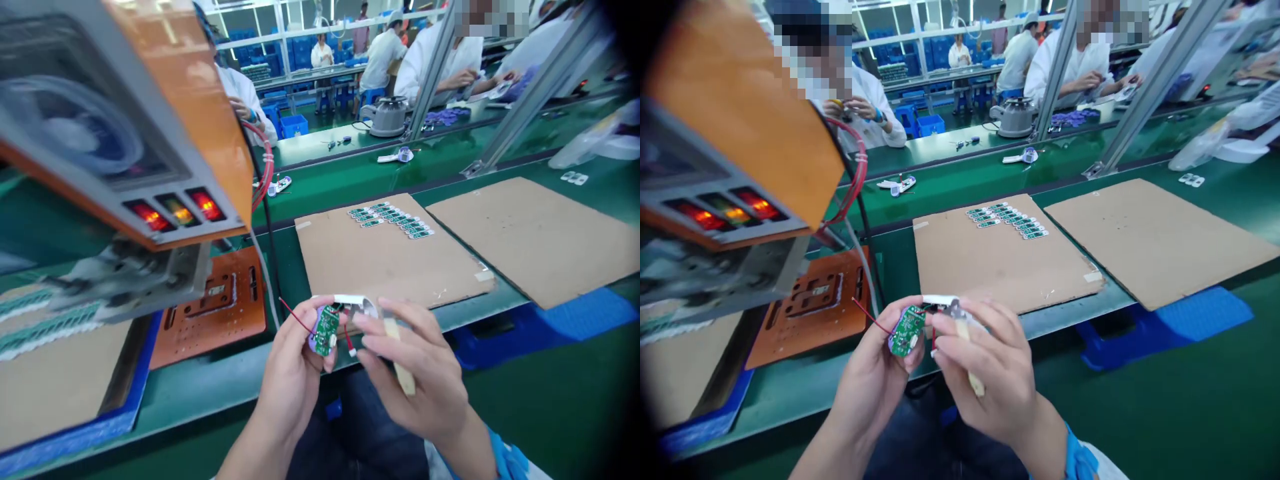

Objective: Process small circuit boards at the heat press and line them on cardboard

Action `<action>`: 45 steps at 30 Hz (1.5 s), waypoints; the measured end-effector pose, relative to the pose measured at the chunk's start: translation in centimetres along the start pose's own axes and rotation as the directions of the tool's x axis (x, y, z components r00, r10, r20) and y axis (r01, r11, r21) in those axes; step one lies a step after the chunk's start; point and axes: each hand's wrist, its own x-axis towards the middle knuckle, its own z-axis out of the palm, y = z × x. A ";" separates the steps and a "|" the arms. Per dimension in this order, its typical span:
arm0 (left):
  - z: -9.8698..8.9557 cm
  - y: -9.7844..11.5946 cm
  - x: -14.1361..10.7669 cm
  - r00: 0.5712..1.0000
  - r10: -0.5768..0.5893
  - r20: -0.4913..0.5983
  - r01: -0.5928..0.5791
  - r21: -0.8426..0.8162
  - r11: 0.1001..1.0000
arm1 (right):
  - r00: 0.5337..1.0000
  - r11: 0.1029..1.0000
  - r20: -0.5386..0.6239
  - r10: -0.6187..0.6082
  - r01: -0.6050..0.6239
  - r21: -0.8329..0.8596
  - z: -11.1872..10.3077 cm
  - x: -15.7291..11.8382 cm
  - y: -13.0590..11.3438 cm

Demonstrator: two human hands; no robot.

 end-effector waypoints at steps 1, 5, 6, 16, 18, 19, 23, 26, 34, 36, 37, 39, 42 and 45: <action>-0.4 0.0 -1.5 0.999 -0.043 -0.008 0.043 -0.042 0.998 | 0.997 0.999 0.068 -0.029 0.028 0.016 -0.4 0.0 -1.1; -2.4 -1.2 -6.5 0.987 -0.149 -0.058 0.141 -0.135 0.981 | 0.976 0.989 0.209 -0.062 0.031 0.145 -0.2 -1.4 -4.9; -3.1 -1.7 -7.4 0.986 -0.154 -0.068 0.144 -0.125 0.982 | 0.973 0.981 0.225 -0.055 0.011 0.193 0.1 -2.0 -5.7; -8.1 -4.2 -14.8 0.995 0.098 0.028 -0.098 0.512 0.853 | 0.894 0.843 0.126 0.430 -0.447 0.298 1.5 -6.4 -12.6; -8.7 -4.5 -15.3 0.953 0.303 -0.003 -0.245 0.580 0.777 | 0.886 0.830 0.119 0.449 -0.462 0.312 1.7 -6.6 -13.5; -8.9 -4.7 -15.3 0.921 0.390 0.009 -0.318 0.597 0.737 | 0.883 0.827 0.121 0.454 -0.468 0.311 1.8 -6.6 -13.8; -10.0 -5.1 -14.7 0.837 0.529 0.140 -0.494 0.608 0.622 | 0.882 0.836 0.121 0.455 -0.470 0.285 2.2 -6.3 -14.7; -10.4 -5.1 -14.2 0.879 0.462 0.113 -0.443 0.548 0.709 | 0.883 0.840 0.115 0.455 -0.468 0.275 2.3 -6.0 -14.8; -9.2 -4.1 -13.3 0.990 0.139 0.000 -0.135 0.253 0.958 | 0.879 0.820 0.132 0.458 -0.475 0.318 1.8 -5.7 -14.0; -9.1 -4.2 -13.0 0.992 0.127 -0.001 -0.124 0.219 0.968 | 0.879 0.817 0.130 0.458 -0.474 0.328 1.7 -5.5 -13.7; -9.1 -4.3 -12.9 0.991 0.132 -0.004 -0.128 0.213 0.969 | 0.880 0.815 0.134 0.456 -0.473 0.335 1.6 -5.4 -13.6; -9.0 -4.4 -12.7 0.989 0.146 -0.014 -0.140 0.223 0.965 | 0.881 0.810 0.136 0.453 -0.470 0.350 1.5 -5.1 -13.3; -8.7 -4.4 -12.4 0.989 0.149 -0.023 -0.138 0.261 0.955 | 0.880 0.808 0.104 0.463 -0.467 0.359 1.3 -4.7 -12.8; -8.2 -4.1 -11.9 0.987 0.150 -0.059 -0.128 0.279 0.952 | 0.883 0.817 0.059 0.466 -0.455 0.356 0.8 -4.9 -12.2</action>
